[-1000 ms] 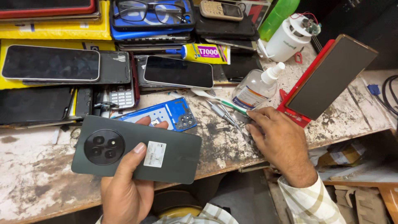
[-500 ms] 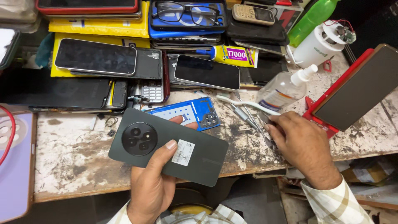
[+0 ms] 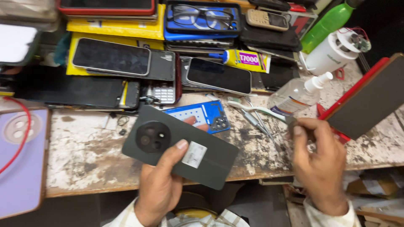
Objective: The person attaches a back panel to a mobile phone, unlocks the device using a touchscreen passcode, navigates through the settings menu to verify configurations, and then fits a camera lens housing piece onto the rear of the device by hand.
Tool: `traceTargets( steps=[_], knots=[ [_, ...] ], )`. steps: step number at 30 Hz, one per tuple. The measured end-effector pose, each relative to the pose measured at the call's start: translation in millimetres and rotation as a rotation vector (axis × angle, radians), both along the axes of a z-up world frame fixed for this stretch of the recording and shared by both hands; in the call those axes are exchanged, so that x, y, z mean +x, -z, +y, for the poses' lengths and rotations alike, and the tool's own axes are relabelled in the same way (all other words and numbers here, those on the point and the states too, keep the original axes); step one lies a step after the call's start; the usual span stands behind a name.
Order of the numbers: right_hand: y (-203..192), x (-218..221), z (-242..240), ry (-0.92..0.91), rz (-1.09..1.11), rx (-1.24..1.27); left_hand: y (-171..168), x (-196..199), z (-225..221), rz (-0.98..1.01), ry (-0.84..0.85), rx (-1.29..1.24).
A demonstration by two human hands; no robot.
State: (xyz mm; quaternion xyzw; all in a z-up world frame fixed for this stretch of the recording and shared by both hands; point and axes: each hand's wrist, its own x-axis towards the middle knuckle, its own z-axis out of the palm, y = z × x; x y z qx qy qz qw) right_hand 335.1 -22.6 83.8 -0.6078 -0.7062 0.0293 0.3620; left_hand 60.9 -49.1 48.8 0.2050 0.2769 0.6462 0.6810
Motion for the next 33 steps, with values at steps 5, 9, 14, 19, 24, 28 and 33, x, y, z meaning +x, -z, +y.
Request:
traceTargets(
  steps=[5,9,14,19,24,28,33],
  knots=[
    [10,-41,-28,-0.157,0.683,-0.292,-3,0,3,0.030,-0.045,0.001],
    [11,-61,-27,-0.189,0.563,-0.217,-2,3,-1,0.064,-0.071,0.021],
    [2,-71,-27,-0.119,0.321,-0.084,-1,3,-2,0.080,-0.054,0.009],
    [10,-73,-30,-0.107,0.449,-0.086,-3,4,-2,0.084,-0.075,0.024],
    [-2,-77,-32,-0.430,-0.135,0.184,-11,8,4,-0.011,-0.101,-0.036],
    [-2,-87,-27,-0.410,-0.298,0.206,-15,7,7,-0.007,-0.062,-0.013],
    [11,-81,-28,-0.398,0.076,0.037,-14,-6,4,0.554,0.018,0.323]
  ],
)
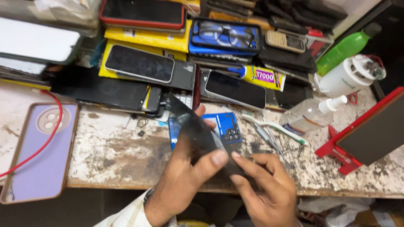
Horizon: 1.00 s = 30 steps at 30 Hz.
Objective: The person attaches a back panel to a mobile phone, unlocks the device using a touchscreen passcode, navigates through the settings menu to verify configurations, and then fits a camera lens housing piece onto the rear of the device by hand.
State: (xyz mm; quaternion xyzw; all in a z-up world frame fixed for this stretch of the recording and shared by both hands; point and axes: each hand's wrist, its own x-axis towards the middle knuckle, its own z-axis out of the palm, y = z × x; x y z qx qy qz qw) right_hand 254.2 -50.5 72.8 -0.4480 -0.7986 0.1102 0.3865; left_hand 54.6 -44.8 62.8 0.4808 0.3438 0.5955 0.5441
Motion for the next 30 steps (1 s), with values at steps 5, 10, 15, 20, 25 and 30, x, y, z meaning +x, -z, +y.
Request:
traceTargets(
  steps=[5,10,15,20,25,30],
  knots=[
    [50,24,7,0.037,1.051,-0.955,2,3,0,-0.273,0.101,0.052],
    [100,40,4,-0.038,0.972,-0.999,8,6,9,-0.828,0.411,-0.117],
    [77,33,3,-0.112,0.687,-0.994,20,-1,10,-0.963,0.516,-0.206],
    [66,25,6,-0.135,0.680,-1.123,30,2,5,-0.958,0.456,-0.206],
    [73,27,7,-0.130,0.662,-1.126,30,3,-1,-0.945,0.417,-0.199],
    [78,33,8,-0.167,0.674,-1.140,28,4,-2,-0.926,0.424,-0.183]
  ],
)
